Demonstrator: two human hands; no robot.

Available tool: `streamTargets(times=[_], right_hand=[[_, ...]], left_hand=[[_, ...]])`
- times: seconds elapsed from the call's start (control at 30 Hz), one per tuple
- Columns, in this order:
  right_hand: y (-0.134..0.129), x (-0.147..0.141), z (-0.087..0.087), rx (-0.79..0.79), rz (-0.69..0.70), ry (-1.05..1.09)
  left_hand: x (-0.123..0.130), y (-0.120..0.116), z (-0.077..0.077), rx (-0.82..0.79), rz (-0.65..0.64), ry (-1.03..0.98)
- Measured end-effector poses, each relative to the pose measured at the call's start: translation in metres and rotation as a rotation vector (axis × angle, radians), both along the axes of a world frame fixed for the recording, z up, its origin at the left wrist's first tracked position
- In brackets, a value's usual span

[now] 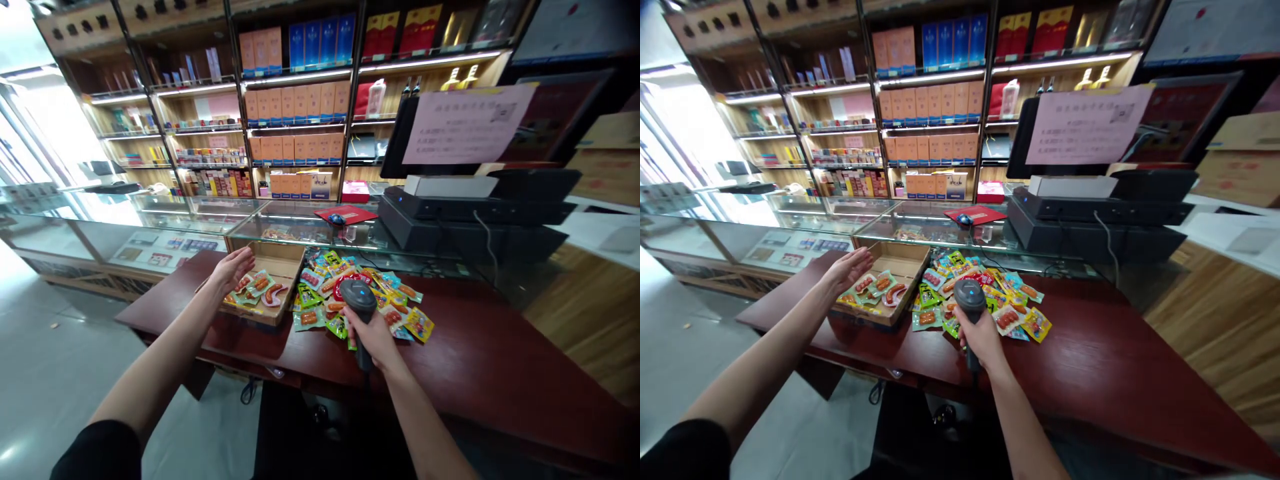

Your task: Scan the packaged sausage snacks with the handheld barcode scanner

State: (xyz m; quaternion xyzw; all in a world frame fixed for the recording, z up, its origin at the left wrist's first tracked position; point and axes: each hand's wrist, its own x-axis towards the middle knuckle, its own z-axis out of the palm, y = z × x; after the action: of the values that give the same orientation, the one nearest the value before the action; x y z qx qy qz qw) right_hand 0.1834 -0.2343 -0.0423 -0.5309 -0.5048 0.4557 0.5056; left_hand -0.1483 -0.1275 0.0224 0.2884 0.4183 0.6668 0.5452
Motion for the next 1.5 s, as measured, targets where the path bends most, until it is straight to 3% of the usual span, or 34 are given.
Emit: streamTargets(times=[0.17, 0.3, 0.37, 0.47, 0.63, 0.8, 0.9, 1.03, 1.17, 1.3, 1.5], right_hand=[[-0.001, 0.011, 0.009, 0.005, -0.019, 0.028], [-0.005, 0.026, 0.019, 0.002, -0.065, 0.047], [-0.005, 0.035, 0.022, -0.021, -0.09, 0.049], [-0.003, 0.047, 0.022, -0.057, -0.126, 0.041], [0.005, 0.064, 0.015, -0.091, -0.19, 0.031], [0.014, 0.074, 0.004, -0.077, -0.185, 0.037], [0.017, 0.077, 0.0, -0.073, -0.163, 0.055], [0.018, 0.08, 0.0, -0.07, -0.155, 0.086], [0.014, 0.085, 0.004, -0.077, -0.182, 0.102], [0.009, 0.091, 0.003, -0.072, -0.21, 0.105], [0.003, 0.087, 0.0, -0.051, -0.226, 0.093]], left_hand=[[0.043, -0.001, -0.006, 0.044, -0.167, 0.194], [0.103, -0.004, -0.016, 0.218, -0.382, 0.671], [0.134, -0.006, -0.025, 0.32, -0.415, 0.947], [0.173, -0.007, -0.04, 0.435, -0.443, 1.202], [0.215, -0.001, -0.062, 0.486, -0.531, 1.301], [0.239, 0.005, -0.077, 0.367, -0.467, 1.414], [0.251, 0.009, -0.083, 0.341, -0.502, 1.513], [0.267, 0.016, -0.08, 0.466, -0.457, 1.628], [0.287, 0.024, -0.065, 0.586, -0.665, 1.733], [0.306, 0.029, -0.055, 0.496, -0.866, 1.782], [0.307, 0.037, -0.045, 0.436, -0.972, 1.771]])
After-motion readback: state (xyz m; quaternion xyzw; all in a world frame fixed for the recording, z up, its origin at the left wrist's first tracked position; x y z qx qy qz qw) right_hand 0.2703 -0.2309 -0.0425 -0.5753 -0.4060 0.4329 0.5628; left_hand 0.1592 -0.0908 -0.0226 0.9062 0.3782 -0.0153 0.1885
